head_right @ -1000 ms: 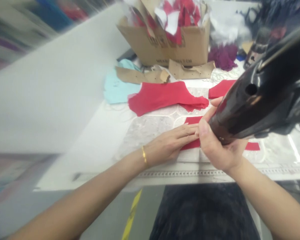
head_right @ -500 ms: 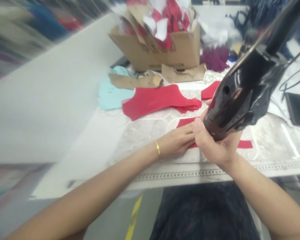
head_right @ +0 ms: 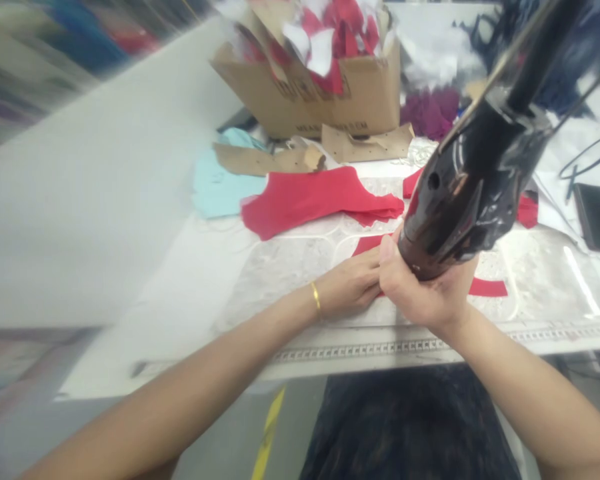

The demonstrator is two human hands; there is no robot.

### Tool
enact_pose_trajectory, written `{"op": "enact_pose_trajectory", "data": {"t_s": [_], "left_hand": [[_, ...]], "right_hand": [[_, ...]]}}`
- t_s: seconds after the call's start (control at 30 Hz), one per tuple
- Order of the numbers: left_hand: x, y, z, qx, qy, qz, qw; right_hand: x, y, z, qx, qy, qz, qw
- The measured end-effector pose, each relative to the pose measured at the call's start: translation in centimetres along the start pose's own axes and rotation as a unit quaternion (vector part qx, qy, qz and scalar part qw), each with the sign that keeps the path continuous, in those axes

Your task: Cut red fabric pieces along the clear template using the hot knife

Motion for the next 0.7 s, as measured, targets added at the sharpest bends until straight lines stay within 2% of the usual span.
{"op": "enact_pose_trajectory", "data": {"t_s": [0.17,0.3,0.5,0.7], "left_hand": [[-0.4,0.2,-0.3,0.016,0.008,0.02,1.0],[-1.3,-0.2,-0.6,0.004,-0.006,0.046,0.999],[-2.5,-0.9,-0.4,-0.029,-0.029,0.041,0.998],[-2.4,-1.1,0.0,-0.032,-0.027,0.037,0.998]], "right_hand": [[0.2,0.7,0.0,0.009,-0.032,-0.014,0.999],[0.0,2.1,0.2,0.009,-0.073,-0.053,0.996],[-0.4,3.2,0.0,-0.022,-0.058,-0.069,0.996],[-0.2,3.7,-0.1,-0.002,-0.07,-0.079,0.994]]}}
Point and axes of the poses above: each hand's wrist, its own x-axis away from the middle knuckle, its own y-axis out of the back of the hand, z = x × y, the point moved 3 cm from there along -x, towards the middle knuckle, and after that the axes turned 6 degrees about x, right-handed, at the moved point
